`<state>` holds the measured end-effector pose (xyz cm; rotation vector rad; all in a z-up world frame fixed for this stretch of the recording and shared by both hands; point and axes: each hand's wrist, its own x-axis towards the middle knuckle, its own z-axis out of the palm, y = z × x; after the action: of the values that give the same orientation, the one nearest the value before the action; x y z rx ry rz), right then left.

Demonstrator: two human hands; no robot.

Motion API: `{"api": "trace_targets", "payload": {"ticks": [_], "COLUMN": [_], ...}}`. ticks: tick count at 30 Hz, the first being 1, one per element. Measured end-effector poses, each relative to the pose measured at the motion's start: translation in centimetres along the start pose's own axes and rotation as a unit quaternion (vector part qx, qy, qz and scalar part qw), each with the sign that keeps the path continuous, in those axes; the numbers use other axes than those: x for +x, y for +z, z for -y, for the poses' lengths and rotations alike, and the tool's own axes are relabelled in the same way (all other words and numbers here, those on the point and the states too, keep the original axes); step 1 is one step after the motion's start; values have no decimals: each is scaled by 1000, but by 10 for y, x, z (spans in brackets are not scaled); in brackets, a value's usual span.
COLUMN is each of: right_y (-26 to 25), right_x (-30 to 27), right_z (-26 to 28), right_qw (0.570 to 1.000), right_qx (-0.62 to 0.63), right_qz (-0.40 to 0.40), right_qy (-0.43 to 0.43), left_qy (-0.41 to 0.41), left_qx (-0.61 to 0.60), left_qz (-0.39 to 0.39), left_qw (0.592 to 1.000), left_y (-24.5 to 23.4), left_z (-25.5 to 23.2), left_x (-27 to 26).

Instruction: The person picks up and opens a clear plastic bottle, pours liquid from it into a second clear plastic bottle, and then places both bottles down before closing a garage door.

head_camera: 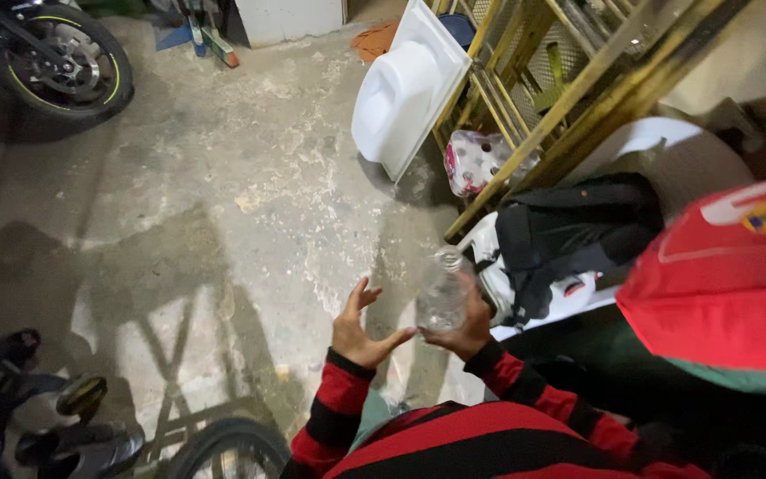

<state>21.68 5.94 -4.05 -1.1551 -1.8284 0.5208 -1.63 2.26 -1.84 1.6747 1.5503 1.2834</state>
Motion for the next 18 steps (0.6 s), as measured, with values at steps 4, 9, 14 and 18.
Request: {"api": "trace_targets", "payload": {"ticks": [4,9,14,18], "right_y": [2,12,-2,-10], "right_x": [54,105,166,190], "right_z": [-41,-101,-135,-140], "right_qw": [996,984,973,950], "right_qx": [9,-95,-162,-100], "right_qz": [-13,-73,-134,-188], "right_qy": [85,135,97,227], "left_qy": [-54,-76,-47,10], "left_qx": [-4,-9,-58,-85], "left_qz": [10,39,98,163], "left_qw": [998,996,992,983], "left_y": [-5,0,30,67], "left_z": [59,106,118,116], "left_x": [66,181,313,390]}}
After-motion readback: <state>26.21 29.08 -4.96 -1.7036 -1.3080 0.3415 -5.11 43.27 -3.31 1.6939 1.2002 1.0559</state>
